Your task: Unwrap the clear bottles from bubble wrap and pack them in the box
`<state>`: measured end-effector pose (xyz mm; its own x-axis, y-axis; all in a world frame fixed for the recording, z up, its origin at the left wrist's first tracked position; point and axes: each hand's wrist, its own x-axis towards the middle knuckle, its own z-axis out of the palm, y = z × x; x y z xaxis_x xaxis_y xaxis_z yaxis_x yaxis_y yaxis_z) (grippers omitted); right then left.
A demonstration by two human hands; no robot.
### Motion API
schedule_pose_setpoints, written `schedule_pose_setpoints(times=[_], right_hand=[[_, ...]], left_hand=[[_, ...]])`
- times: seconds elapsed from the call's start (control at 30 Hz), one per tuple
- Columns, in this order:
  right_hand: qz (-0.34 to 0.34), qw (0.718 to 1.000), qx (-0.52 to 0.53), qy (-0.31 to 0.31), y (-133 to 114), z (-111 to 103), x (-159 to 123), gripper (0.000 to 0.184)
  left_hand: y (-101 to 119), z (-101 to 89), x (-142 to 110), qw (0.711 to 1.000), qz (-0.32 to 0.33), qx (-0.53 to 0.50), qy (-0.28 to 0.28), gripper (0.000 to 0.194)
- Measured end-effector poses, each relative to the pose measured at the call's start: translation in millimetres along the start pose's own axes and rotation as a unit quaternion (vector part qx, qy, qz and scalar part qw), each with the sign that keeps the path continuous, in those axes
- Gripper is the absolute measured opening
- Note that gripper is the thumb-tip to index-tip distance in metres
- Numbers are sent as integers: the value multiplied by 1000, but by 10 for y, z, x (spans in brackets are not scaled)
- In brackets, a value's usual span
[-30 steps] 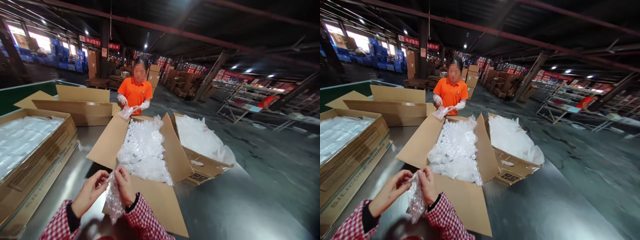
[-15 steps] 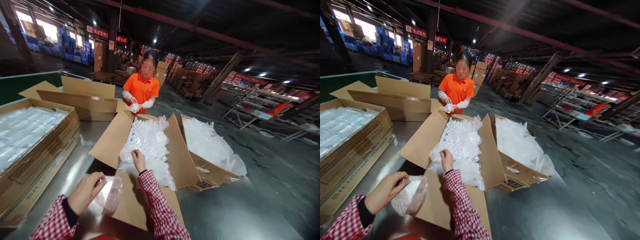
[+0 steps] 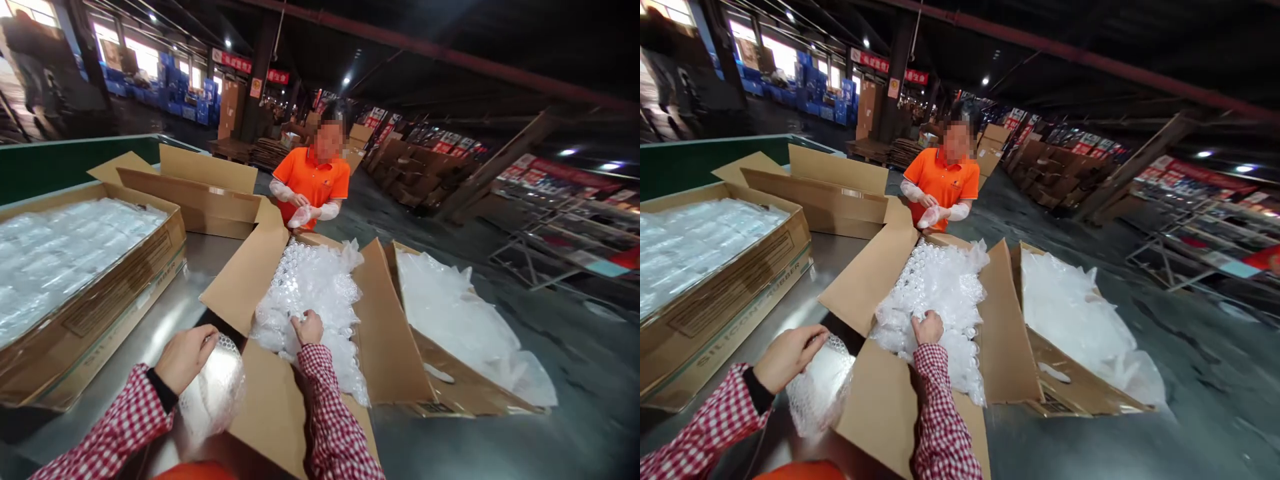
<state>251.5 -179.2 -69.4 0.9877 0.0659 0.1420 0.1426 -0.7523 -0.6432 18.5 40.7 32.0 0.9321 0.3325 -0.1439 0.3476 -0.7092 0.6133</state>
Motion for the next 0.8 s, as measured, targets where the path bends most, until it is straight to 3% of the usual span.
schedule_pose_setpoints(times=[0.1, 0.17, 0.23, 0.33, 0.43, 0.6, 0.8], right_hand=[[-30, 995, 92, 20, -234, -268, -211, 33], [-71, 977, 201, 22, -464, -462, -494, 33], [-118, 925, 361, -1, -703, -599, -844, 32], [-165, 862, 470, -99, -958, -614, -1315, 29], [-176, 846, 477, -163, -1024, -472, -1556, 27], [-198, 870, 397, -216, -955, -313, -1637, 24], [-305, 895, 222, -239, -925, -155, -1795, 32]], left_hand=[[-9, 14, 43, 1000, -14, 14, 4, 34], [0, 22, 83, 1000, -18, 13, 12, 33], [11, 26, 126, 1000, -17, 8, 18, 32], [8, 38, 177, 999, -7, 4, 32, 31], [-43, 77, 188, 999, 7, -5, 49, 33], [-136, 211, 131, 996, 15, -47, 68, 33], [-109, 282, 79, 987, 65, -127, 68, 37]])
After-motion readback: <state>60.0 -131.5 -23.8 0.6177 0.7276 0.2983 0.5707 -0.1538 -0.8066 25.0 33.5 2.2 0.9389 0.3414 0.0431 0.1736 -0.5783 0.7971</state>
